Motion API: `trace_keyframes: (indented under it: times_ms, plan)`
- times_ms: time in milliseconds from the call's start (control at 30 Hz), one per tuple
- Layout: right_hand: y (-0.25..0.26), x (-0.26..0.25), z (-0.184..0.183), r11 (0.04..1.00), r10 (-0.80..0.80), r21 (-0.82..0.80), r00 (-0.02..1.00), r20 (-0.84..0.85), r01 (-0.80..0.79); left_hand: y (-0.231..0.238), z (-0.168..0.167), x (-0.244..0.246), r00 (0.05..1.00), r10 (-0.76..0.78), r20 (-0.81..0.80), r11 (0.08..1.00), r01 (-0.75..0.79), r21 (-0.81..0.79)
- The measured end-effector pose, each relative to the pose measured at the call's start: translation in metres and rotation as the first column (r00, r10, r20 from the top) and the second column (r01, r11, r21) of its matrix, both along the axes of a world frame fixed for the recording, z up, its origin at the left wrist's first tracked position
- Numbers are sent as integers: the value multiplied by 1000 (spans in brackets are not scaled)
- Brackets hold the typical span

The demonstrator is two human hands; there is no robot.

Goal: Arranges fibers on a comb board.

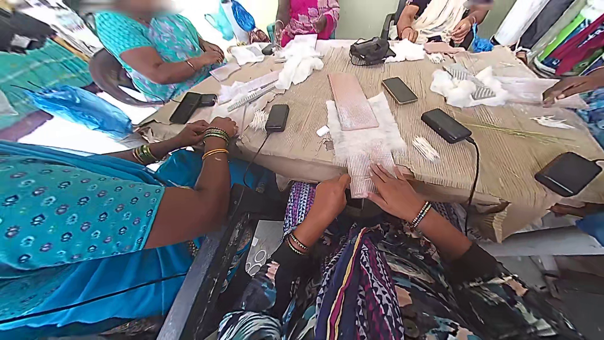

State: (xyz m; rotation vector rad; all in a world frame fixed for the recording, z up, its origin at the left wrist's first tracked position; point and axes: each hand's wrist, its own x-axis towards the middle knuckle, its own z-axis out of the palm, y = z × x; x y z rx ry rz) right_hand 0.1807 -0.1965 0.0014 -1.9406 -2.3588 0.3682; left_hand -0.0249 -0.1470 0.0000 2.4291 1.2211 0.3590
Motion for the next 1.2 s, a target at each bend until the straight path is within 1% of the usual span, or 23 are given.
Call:
trace_keyframes:
  times_ms: [33, 100, 167, 233, 267, 300, 333, 400, 433, 467, 533, 667, 767, 833, 867, 933, 1000, 1033, 1067, 1133, 1167, 1200]
  plan:
    - [0, -1, -3, 1000, 4, -26, 1000, 18, -4, 0, 1, -1, 1000, -4, -7, 1000, 4, -2]
    - [-9, -1, -7, 1000, 20, -18, 1000, 20, -20, 0, 3, -3, 1000, -16, -25, 1000, 16, -23]
    - [-23, 1, -2, 998, 46, -51, 999, 7, -46, -4, 1, -6, 999, -37, -36, 999, 35, -37]
    - [-33, 4, 6, 995, 64, -81, 998, -7, -64, -7, -1, -6, 998, -57, -22, 998, 57, -14]
    - [-36, 6, 9, 997, 61, -48, 998, -28, -62, -8, -1, -7, 998, -62, -11, 998, 62, 2]
    - [-37, 7, 8, 998, 48, 41, 997, -62, -45, -10, -1, -7, 998, -64, -1, 998, 64, 14]
    - [-35, 7, 3, 986, 33, 166, 995, -89, -18, -11, -1, -7, 998, -64, 15, 997, 63, 32]
    - [-24, 8, -7, 932, 10, 361, 994, -109, 30, -13, -3, -6, 996, -57, 63, 995, 51, 87]
    - [-19, 9, -9, 904, 9, 425, 994, -104, 36, -14, -3, -6, 995, -54, 85, 993, 45, 108]
    - [-15, 9, -11, 882, 18, 470, 995, -96, 29, -14, -3, -6, 994, -51, 98, 991, 38, 127]
    - [-11, 7, -8, 868, 45, 496, 995, -91, 6, -13, 2, -7, 996, -47, 80, 992, 37, 123]
    - [-15, 2, -3, 879, 44, 476, 996, -77, -2, -14, 6, -2, 997, -74, 27, 995, 71, 71]
    - [-13, 20, 0, 888, -30, 457, 999, -34, 42, -12, 3, 1, 998, -55, 42, 992, 50, 114]
    - [-6, 46, 9, 896, -148, 414, 987, -66, 162, -7, -1, -5, 998, -13, 67, 991, 4, 137]
    - [-1, 63, 15, 887, -216, 389, 969, -122, 247, -3, -1, -9, 997, 4, 76, 992, -14, 127]
    - [11, 99, 25, 847, -346, 338, 908, -236, 411, 3, -1, -17, 996, 38, 74, 996, -44, 72]
    - [26, 123, 33, 802, -463, 268, 839, -286, 534, 5, -1, -21, 994, 68, 87, 996, -72, 43]
    - [34, 128, 36, 789, -509, 233, 817, -272, 569, 5, -1, -22, 992, 74, 99, 996, -79, 45]
    - [45, 132, 37, 777, -568, 171, 792, -223, 606, 4, -1, -22, 992, 75, 105, 996, -80, 44]
    - [63, 137, 34, 774, -615, 102, 780, -113, 625, 2, -1, -22, 991, 73, 112, 997, -77, 29]
    - [69, 136, 32, 776, -614, 114, 784, -89, 620, 1, -1, -23, 991, 75, 114, 997, -77, 18]
    - [72, 130, 32, 778, -600, 155, 793, -104, 609, 1, -1, -25, 990, 81, 115, 997, -82, 1]
